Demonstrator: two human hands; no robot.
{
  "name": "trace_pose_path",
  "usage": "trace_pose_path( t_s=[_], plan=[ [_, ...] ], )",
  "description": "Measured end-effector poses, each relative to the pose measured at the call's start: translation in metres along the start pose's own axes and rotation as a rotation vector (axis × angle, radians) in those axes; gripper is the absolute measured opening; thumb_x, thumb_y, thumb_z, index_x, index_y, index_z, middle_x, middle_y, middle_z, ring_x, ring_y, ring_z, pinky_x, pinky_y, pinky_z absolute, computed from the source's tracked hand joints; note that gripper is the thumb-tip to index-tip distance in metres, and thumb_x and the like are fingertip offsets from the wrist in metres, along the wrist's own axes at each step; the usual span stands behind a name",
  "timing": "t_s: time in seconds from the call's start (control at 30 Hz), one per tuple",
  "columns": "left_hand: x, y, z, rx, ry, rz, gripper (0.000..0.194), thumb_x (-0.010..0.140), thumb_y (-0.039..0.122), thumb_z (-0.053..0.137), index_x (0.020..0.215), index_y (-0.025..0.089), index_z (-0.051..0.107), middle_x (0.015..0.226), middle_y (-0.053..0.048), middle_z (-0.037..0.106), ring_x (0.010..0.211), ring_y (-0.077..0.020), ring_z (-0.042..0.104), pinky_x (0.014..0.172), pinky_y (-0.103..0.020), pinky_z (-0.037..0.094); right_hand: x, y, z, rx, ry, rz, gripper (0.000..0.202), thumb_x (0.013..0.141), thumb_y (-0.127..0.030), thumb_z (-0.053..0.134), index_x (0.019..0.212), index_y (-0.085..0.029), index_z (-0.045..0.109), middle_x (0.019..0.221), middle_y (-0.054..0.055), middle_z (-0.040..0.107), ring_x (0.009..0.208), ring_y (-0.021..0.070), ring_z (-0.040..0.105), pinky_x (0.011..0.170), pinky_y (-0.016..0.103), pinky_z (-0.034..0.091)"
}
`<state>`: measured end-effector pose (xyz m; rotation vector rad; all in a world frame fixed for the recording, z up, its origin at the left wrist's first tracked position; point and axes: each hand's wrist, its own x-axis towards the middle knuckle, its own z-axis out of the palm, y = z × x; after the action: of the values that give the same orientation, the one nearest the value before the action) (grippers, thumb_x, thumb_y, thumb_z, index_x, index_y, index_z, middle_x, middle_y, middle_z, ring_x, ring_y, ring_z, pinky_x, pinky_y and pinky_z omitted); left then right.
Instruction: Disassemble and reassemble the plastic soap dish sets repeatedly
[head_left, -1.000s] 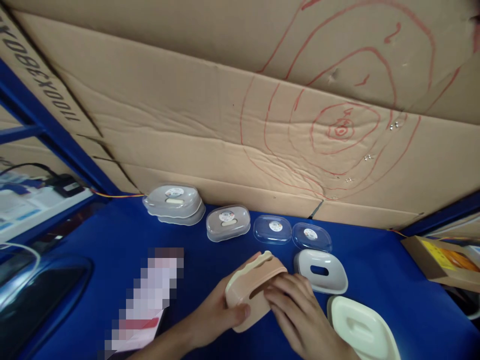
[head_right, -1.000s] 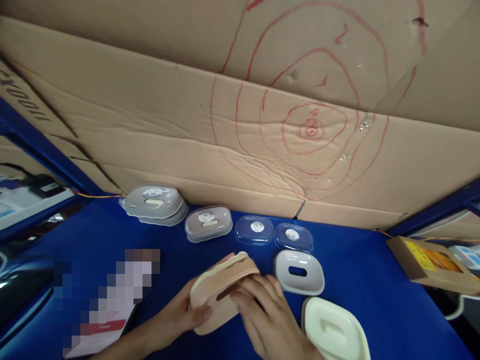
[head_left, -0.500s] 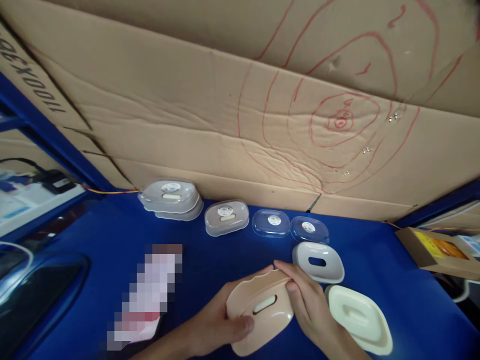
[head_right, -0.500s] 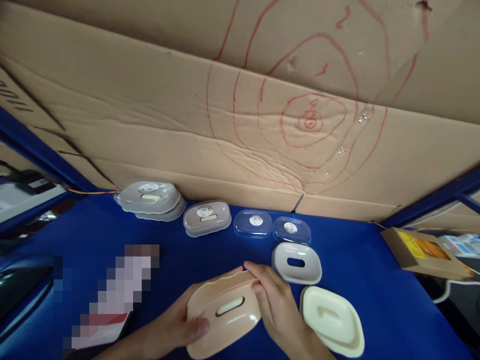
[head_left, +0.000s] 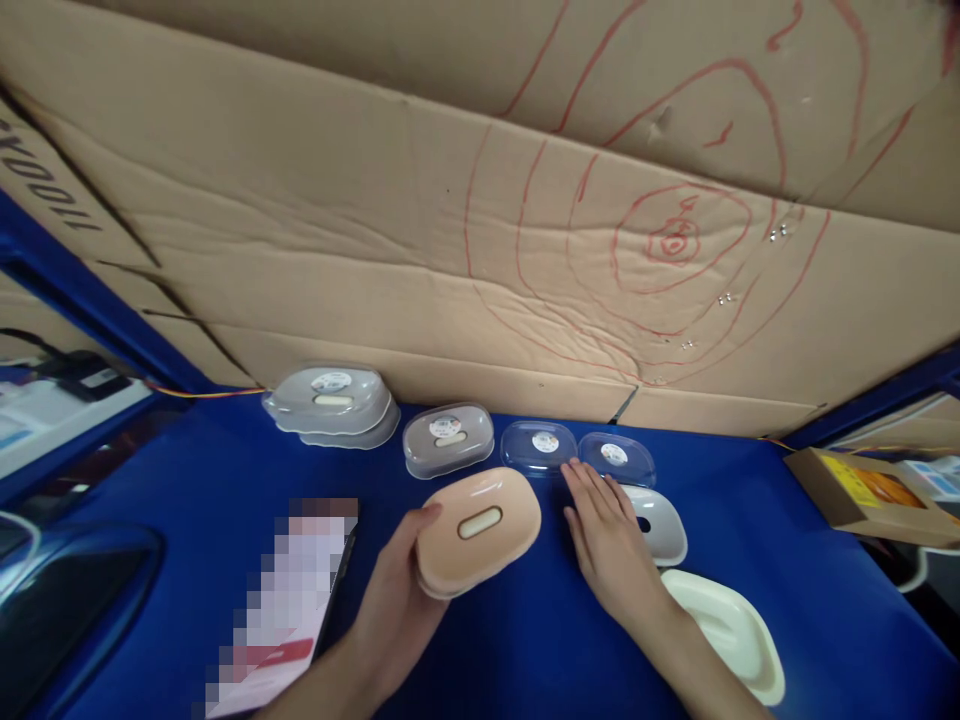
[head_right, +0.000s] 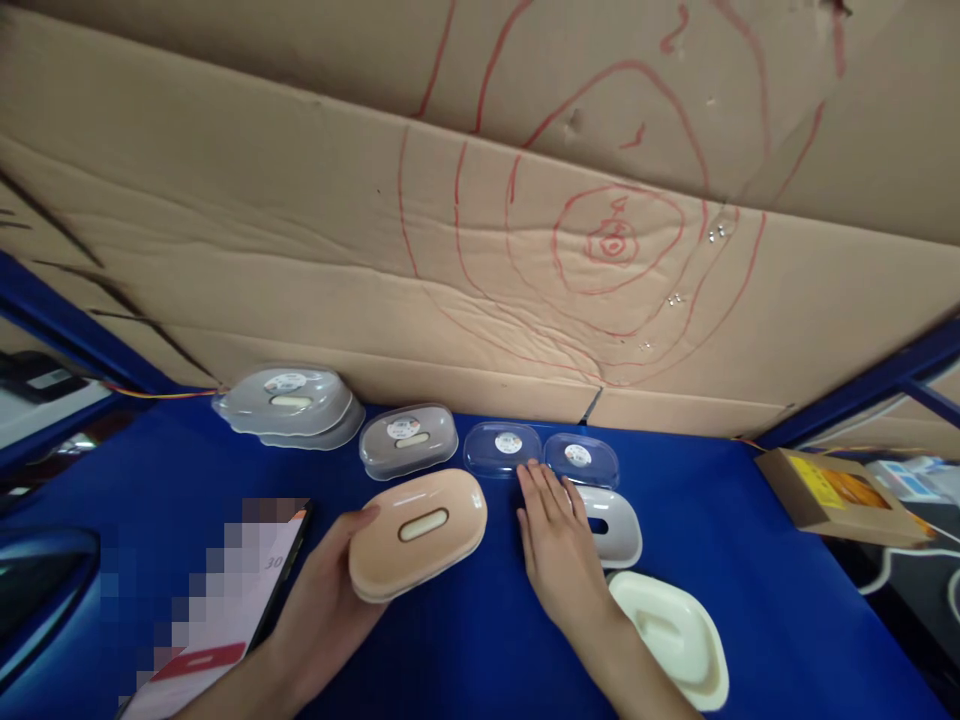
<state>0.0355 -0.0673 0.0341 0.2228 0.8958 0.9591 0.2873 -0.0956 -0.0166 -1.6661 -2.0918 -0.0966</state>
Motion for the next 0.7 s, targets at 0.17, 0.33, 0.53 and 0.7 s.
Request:
trace_pose_path(
  t_s=[0.17, 0.33, 0.53, 0.7],
  plan=[
    [0.004, 0.002, 0.000, 0.016, 0.047, 0.015, 0.034, 0.094, 0.023, 0.064, 0.125, 0.012, 0.072, 0.112, -0.013, 0.083, 0.103, -0.0322, 0.080, 0.083, -0.039, 0.066, 0.002, -0.007, 0.005, -0.174, -0.083, -0.034, 0.050, 0.108, -0.025, 0.047, 0.157, -0.018, 0.044, 0.149, 0.016, 0.063, 0.139, 0.0342, 0.058, 0.120, 0.063, 0.034],
    [0.002, 0.006, -0.001, -0.043, -0.021, 0.006, 0.032, 0.092, 0.024, 0.065, 0.122, 0.014, 0.075, 0.109, -0.011, 0.084, 0.103, -0.0335, 0.080, 0.084, -0.042, 0.066, 0.004, -0.017, -0.001, -0.195, -0.063, -0.051, 0.051, 0.108, -0.036, 0.053, 0.155, -0.018, 0.046, 0.152, 0.018, 0.058, 0.142, 0.0367, 0.053, 0.119, 0.064, 0.034],
    [0.000, 0.016, 0.001, -0.145, -0.062, 0.053, 0.032, 0.090, 0.021, 0.066, 0.120, 0.017, 0.077, 0.097, -0.006, 0.086, 0.100, -0.0322, 0.080, 0.091, -0.042, 0.064, 0.004, -0.023, -0.006, -0.133, -0.151, -0.139, 0.054, 0.106, -0.041, 0.059, 0.154, -0.021, 0.047, 0.140, 0.016, 0.066, 0.138, 0.0349, 0.057, 0.121, 0.069, 0.029],
    [0.002, 0.023, 0.004, -0.134, -0.029, 0.064, 0.026, 0.099, 0.029, 0.061, 0.113, 0.015, 0.079, 0.092, -0.005, 0.086, 0.091, -0.0285, 0.082, 0.088, -0.039, 0.065, -0.001, -0.026, -0.005, -0.173, -0.179, -0.180, 0.072, 0.095, -0.056, 0.072, 0.154, -0.023, 0.050, 0.160, 0.019, 0.051, 0.149, 0.0449, 0.044, 0.115, 0.071, 0.040]
  ],
)
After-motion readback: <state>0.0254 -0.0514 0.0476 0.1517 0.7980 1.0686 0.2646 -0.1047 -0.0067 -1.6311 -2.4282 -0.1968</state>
